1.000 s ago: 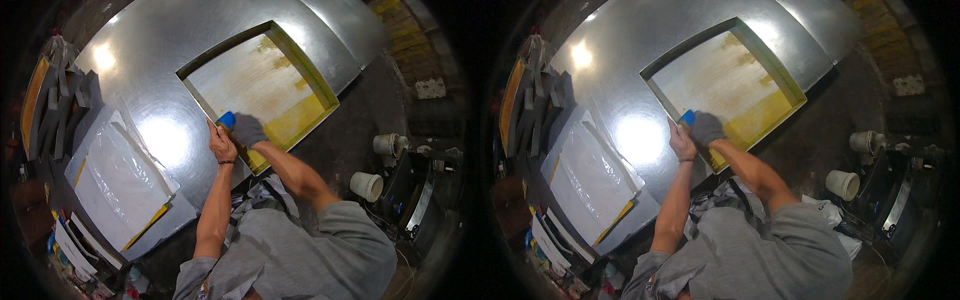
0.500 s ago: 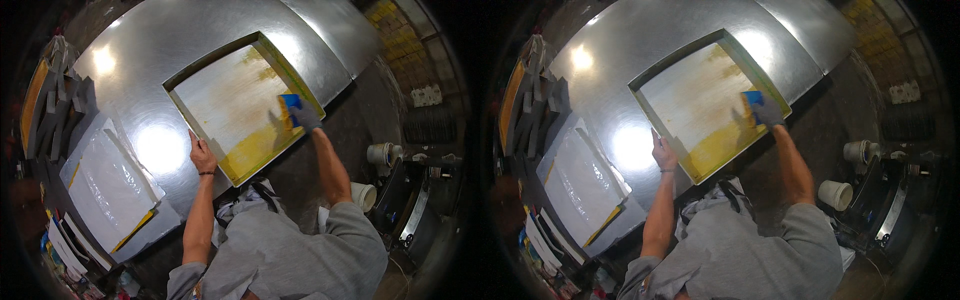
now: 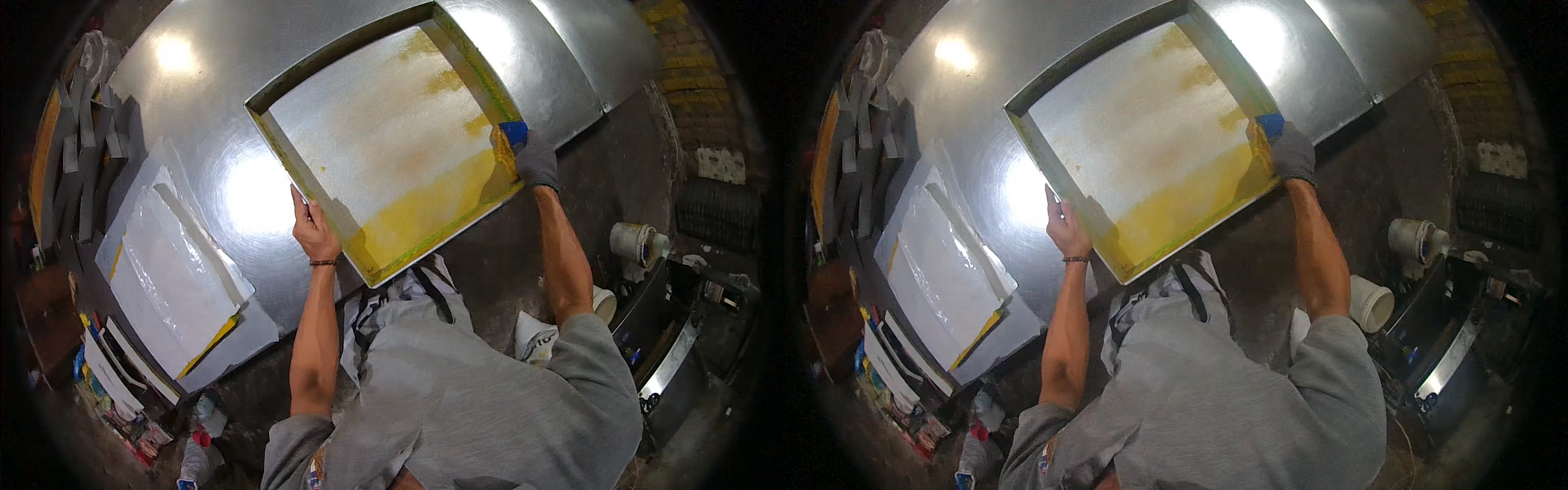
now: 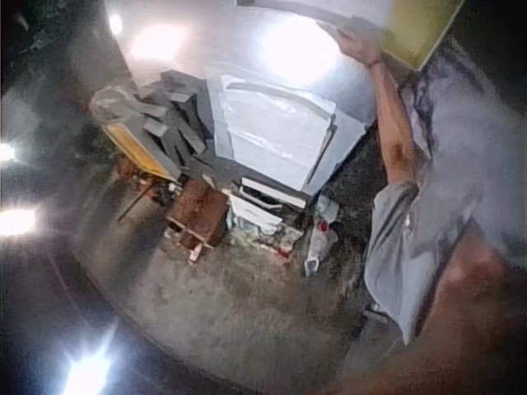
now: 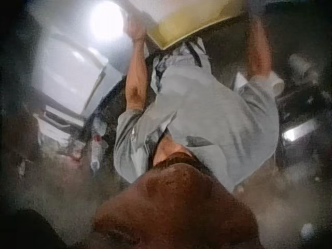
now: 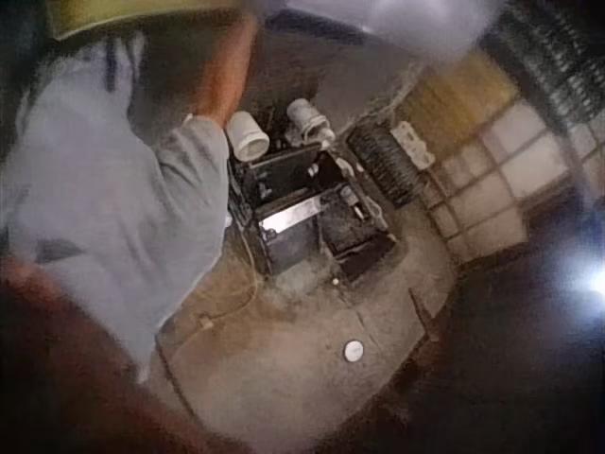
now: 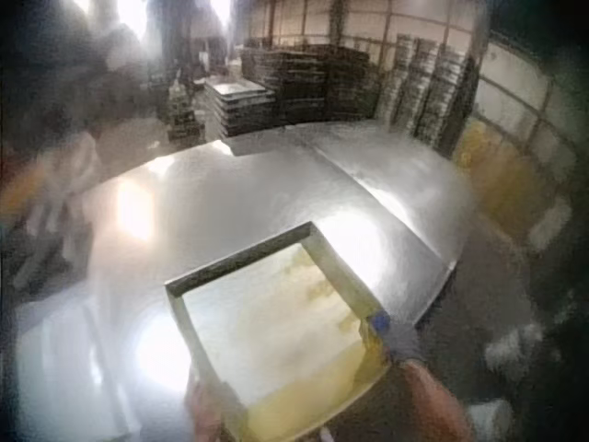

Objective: The person cleans a metal tray with a blue scraper, then places a large yellow food slab onto a sheet on the table. They use a knife to trim the edges of the slab and cut it into smaller rectangular pieces.

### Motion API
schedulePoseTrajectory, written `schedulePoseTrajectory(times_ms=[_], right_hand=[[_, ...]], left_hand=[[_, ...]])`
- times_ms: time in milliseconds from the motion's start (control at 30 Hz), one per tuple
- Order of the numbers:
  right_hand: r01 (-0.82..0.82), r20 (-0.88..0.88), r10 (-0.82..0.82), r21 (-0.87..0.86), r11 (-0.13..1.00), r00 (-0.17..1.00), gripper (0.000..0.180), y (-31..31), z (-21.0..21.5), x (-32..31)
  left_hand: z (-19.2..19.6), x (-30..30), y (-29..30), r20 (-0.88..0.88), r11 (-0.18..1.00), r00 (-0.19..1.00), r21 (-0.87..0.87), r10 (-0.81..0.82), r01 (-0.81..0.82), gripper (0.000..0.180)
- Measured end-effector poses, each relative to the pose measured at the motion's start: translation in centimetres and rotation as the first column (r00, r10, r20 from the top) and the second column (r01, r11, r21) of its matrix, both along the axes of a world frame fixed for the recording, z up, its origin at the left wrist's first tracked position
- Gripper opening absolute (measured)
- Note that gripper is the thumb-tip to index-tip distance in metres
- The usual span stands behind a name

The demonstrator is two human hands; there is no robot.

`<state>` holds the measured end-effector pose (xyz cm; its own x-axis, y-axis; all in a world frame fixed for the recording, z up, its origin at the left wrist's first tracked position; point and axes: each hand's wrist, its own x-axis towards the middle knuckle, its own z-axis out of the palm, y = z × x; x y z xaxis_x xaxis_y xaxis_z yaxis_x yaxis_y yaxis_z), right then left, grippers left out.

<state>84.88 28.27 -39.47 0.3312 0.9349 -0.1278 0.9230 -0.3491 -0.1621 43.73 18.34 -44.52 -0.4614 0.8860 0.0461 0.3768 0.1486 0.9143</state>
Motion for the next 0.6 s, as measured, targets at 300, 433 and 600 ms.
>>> schedulePoseTrajectory(times_ms=[300,433,600], right_hand=[[-0.152,-0.237,0.139,-0.04,0.988,0.962,0.037,-6.3,-2.3,-11.8],[-0.248,-0.303,0.217,-0.068,0.966,0.928,0.041,-10.2,-0.6,-21.4],[-0.22,-0.407,0.187,-0.034,0.975,0.894,0.032,-13.6,-2.5,-27.7]], left_hand=[[-1.2,0.7,0.3,0.118,0.998,0.991,0.03,0.055,-0.059,0.052],[-1.4,0.6,0.6,0.08,0.988,0.995,0.144,0.052,-0.063,0.052],[-0.8,1.0,0.7,0.154,0.994,0.987,0.102,0.033,-0.049,0.052]])
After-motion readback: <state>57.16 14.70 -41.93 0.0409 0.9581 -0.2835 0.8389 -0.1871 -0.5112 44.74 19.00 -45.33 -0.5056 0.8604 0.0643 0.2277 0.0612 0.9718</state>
